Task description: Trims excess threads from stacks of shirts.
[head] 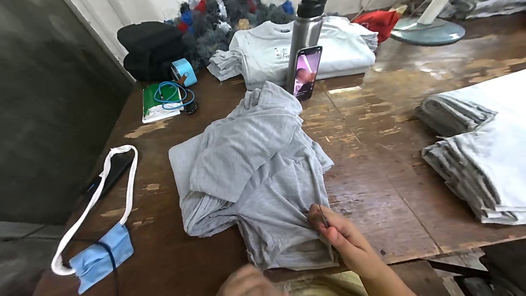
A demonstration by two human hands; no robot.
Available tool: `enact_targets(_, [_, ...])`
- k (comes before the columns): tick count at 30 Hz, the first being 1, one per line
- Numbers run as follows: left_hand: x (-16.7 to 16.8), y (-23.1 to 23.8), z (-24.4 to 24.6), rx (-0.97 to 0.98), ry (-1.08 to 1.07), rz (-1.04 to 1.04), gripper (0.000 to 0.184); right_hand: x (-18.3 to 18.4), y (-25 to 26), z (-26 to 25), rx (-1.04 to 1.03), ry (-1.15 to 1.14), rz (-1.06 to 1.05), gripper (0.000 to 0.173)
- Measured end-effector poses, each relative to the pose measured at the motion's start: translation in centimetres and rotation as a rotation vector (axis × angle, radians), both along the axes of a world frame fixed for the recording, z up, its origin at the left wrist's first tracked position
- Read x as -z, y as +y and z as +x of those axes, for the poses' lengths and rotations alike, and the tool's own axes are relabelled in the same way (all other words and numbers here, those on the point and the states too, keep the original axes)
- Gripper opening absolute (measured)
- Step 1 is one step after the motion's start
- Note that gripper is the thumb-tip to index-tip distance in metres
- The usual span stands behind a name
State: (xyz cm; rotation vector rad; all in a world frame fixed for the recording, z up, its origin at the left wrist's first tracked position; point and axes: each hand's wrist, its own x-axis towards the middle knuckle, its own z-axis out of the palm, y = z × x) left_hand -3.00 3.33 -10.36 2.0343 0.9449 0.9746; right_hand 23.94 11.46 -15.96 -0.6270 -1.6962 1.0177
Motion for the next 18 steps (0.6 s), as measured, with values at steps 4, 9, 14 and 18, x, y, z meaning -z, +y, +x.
enact_targets(4, [1.3,2.1,3.7,-0.462,0.223,0.111,0.05,-1.4,-1.0,-0.6,0.01,0.032,0.012,0.053])
enact_targets(9, [0.2,4.1,2.4,-0.411,-0.57,0.054,0.045,-2.5,-1.3,-0.6,0.104,-0.049,0.123,0.051])
enact_targets(14, [-2.5,4.4,-0.4,-0.274,-0.729,0.288,0.04,-1.3,-0.7,0.7,0.088,-0.197,0.12,0.039])
enact_targets(18, [0.6,4.2,2.3,-0.226,-0.259,0.189,0.023,-0.4,-1.1,0.8,0.159,-0.414,0.184,0.034])
